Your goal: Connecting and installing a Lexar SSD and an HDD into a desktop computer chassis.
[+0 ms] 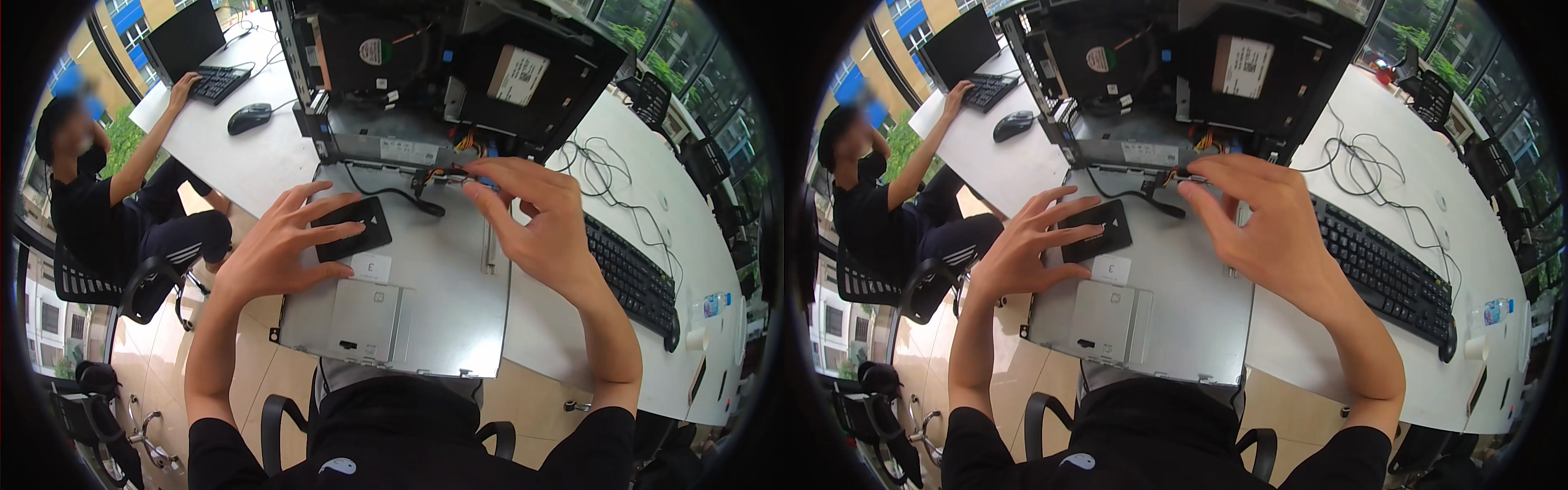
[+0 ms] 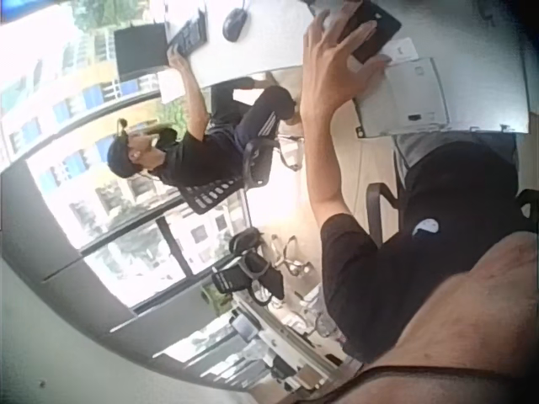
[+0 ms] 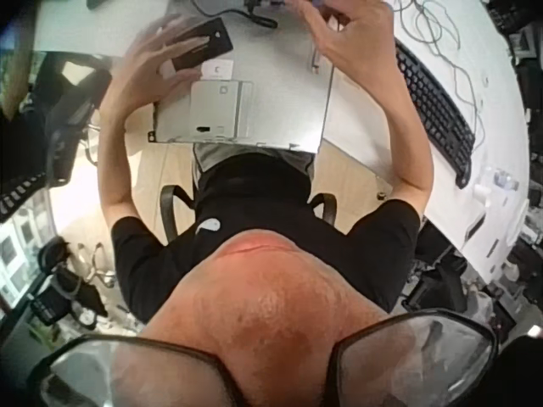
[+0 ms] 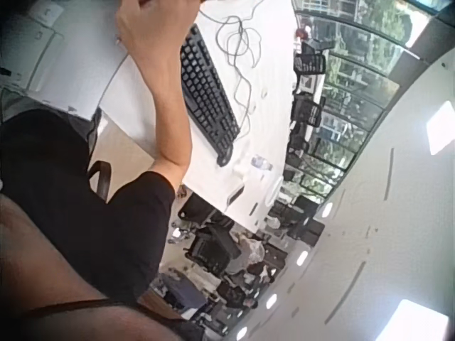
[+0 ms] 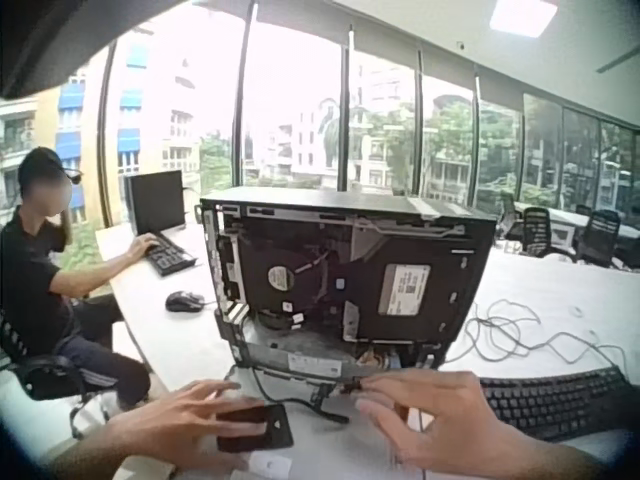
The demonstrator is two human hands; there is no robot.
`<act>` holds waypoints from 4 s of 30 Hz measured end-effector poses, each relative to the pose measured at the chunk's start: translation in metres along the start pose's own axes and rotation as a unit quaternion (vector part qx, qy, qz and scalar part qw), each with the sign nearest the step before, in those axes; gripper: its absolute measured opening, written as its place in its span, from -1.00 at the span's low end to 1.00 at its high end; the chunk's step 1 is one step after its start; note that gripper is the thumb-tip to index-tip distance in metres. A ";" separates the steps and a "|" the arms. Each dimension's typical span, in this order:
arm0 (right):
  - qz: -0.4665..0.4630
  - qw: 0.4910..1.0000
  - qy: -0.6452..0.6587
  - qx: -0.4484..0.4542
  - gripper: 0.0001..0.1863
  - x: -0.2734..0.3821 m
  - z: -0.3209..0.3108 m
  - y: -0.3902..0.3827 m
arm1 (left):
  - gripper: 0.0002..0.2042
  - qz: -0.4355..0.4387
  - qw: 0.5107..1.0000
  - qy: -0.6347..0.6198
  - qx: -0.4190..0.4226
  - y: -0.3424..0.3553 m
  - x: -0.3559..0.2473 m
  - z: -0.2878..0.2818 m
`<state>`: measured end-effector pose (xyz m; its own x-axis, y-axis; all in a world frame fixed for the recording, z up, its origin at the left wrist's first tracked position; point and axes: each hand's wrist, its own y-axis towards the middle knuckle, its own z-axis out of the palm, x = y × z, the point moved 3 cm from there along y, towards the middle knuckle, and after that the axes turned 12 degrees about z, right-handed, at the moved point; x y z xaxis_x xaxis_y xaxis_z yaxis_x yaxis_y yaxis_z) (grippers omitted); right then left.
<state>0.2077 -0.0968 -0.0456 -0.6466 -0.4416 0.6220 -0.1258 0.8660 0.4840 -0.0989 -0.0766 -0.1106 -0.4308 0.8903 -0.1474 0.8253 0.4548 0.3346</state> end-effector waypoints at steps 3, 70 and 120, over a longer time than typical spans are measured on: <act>0.008 0.993 -0.011 -0.121 -0.91 0.003 -0.025 0.008 | -0.42 0.007 0.994 -0.064 -0.094 0.010 -0.002 -0.013; -0.083 0.961 -0.218 0.146 0.46 0.040 -0.026 -0.027 | -0.49 -0.239 0.782 -0.515 -0.260 0.053 -0.041 -0.013; -0.058 0.969 -0.199 0.136 -0.16 -0.031 0.001 -0.051 | -0.64 0.003 0.984 0.000 -0.177 0.017 0.019 0.015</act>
<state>0.2339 -0.1270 -0.0902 -0.8480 -0.4612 0.2610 -0.3733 0.8694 0.3236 -0.0876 -0.0519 -0.1219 -0.4260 0.8930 -0.1450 0.6484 0.4131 0.6395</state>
